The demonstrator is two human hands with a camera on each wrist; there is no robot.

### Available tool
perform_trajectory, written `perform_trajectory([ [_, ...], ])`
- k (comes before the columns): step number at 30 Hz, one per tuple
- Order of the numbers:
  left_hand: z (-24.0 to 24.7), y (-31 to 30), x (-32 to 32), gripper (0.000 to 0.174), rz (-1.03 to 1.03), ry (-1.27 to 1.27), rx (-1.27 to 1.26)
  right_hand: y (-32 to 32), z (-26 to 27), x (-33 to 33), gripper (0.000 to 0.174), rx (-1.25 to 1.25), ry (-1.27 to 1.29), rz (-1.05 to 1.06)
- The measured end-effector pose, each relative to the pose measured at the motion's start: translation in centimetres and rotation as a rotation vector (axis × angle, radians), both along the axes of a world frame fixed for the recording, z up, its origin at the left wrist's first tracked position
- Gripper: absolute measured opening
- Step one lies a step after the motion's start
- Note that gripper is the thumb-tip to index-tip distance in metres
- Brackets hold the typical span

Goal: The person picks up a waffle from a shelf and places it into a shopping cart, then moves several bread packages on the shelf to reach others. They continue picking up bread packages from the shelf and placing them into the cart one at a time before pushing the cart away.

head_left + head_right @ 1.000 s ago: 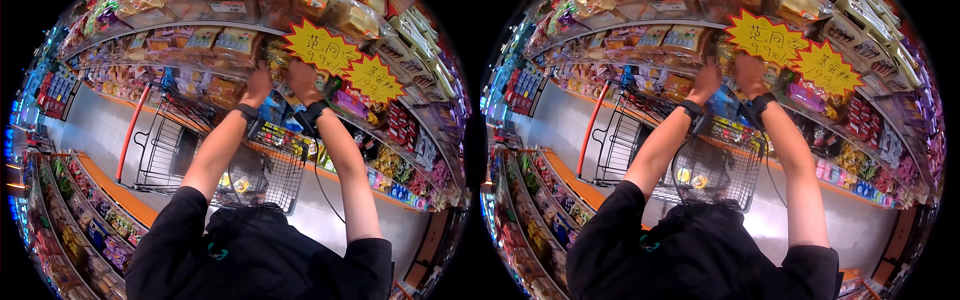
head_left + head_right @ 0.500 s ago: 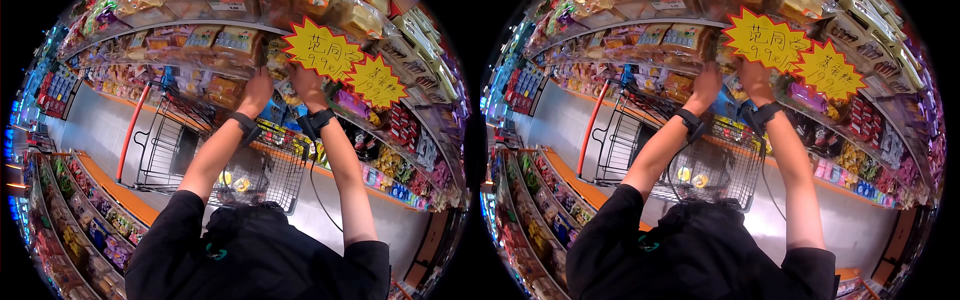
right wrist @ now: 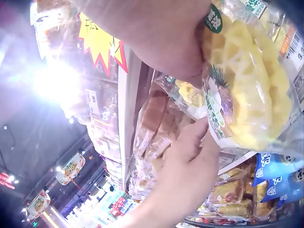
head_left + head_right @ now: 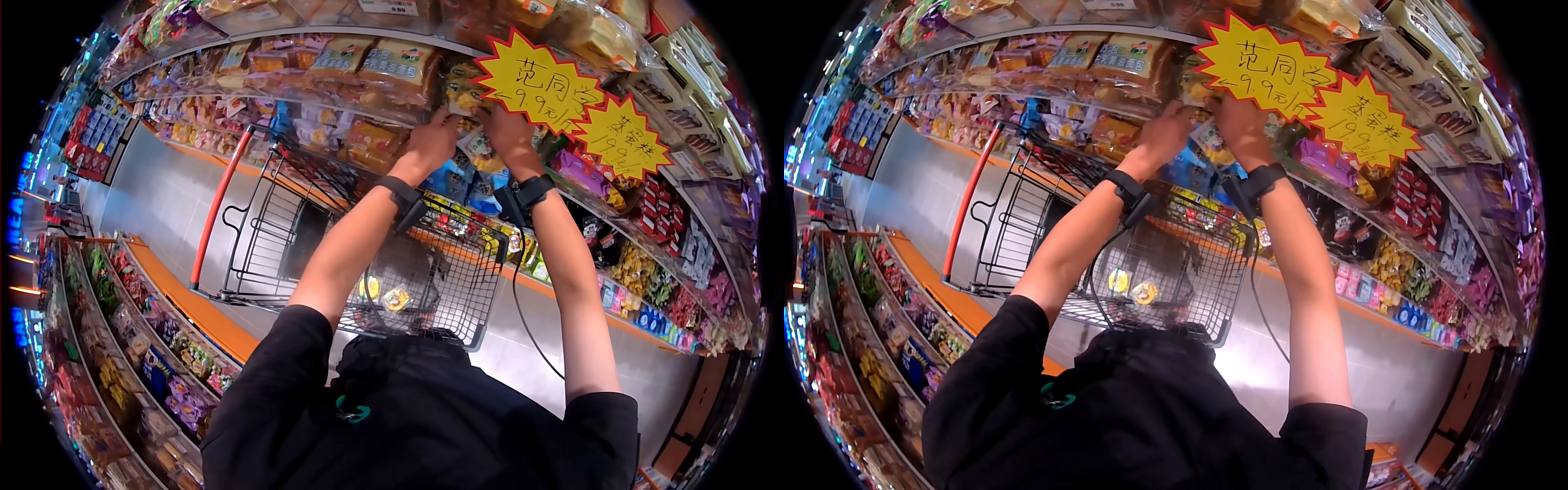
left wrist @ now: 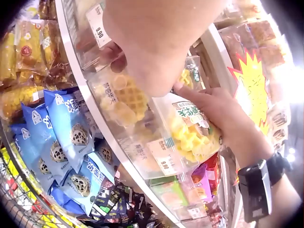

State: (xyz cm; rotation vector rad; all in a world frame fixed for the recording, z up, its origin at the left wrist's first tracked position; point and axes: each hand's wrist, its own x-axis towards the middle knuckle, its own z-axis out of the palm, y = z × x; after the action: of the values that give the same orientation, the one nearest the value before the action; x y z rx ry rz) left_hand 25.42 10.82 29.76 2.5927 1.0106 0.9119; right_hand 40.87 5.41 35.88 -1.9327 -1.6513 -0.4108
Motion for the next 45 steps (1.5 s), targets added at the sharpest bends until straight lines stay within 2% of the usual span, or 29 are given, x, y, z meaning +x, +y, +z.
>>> perform_trajectory([
  [8, -0.6, 0.0, 1.0, 0.025, 0.048, 0.011, -0.090, -0.5, 1.2, -0.5, 0.042, -0.167, 0.062, -0.026],
  [14, -0.4, -1.2, 0.8, 0.021, 0.112, -0.196, 0.014, -0.3, 1.7, -1.4, 0.028, -0.316, -0.019, -0.051],
  [17, -0.4, -1.4, 1.1, 0.020, 0.131, -0.229, -0.007, 0.5, 0.7, -1.1, 0.024, -0.250, -0.088, -0.007],
  [20, -1.0, -1.1, 1.2, 0.021, 0.128, -0.304, 0.012, 1.6, -0.7, -0.8, 0.037, -0.224, -0.152, 0.001],
  [21, -1.3, -0.8, 1.3, 0.021, 0.126, -0.341, 0.029, 2.1, -1.0, -0.8, 0.036, -0.242, -0.156, -0.018],
  [23, -0.2, -1.3, 0.9, 0.024, 0.137, -0.259, -0.018, 2.6, -1.4, -0.9, 0.034, -0.284, -0.164, -0.053],
  [26, 0.8, -1.2, 0.5, 0.028, 0.144, -0.098, -0.096, 2.5, -1.3, -0.9, 0.030, -0.240, -0.225, 0.002],
  [29, 2.5, -0.8, 1.2, 0.030, 0.187, 0.027, -0.222, 1.6, -0.5, -0.8, 0.015, -0.180, -0.243, 0.112],
  [30, 3.0, -0.9, 1.4, 0.030, 0.208, 0.059, -0.268, 1.4, -0.5, -0.6, 0.019, -0.216, -0.191, 0.128],
  [33, 3.3, -0.9, 1.6, 0.034, 0.183, -0.192, -0.056, 1.4, 0.2, 0.3, 0.034, -0.269, -0.055, 0.141],
  [36, 4.1, -1.4, 1.3, 0.036, 0.075, -0.276, 0.135, -0.4, 1.3, -0.1, 0.042, -0.258, 0.037, 0.126],
  [39, 4.2, -1.2, 1.5, 0.033, 0.013, -0.201, 0.150, -1.9, 1.2, 0.7, 0.054, -0.221, 0.112, 0.178],
  [42, 3.6, 0.2, 1.7, 0.030, -0.037, -0.157, 0.175, -3.2, 1.1, 0.6, 0.052, -0.303, 0.185, 0.074],
  [45, 3.6, 0.9, 1.8, 0.031, -0.026, -0.187, 0.199, -4.1, 0.5, 1.1, 0.058, -0.296, 0.150, 0.075],
])
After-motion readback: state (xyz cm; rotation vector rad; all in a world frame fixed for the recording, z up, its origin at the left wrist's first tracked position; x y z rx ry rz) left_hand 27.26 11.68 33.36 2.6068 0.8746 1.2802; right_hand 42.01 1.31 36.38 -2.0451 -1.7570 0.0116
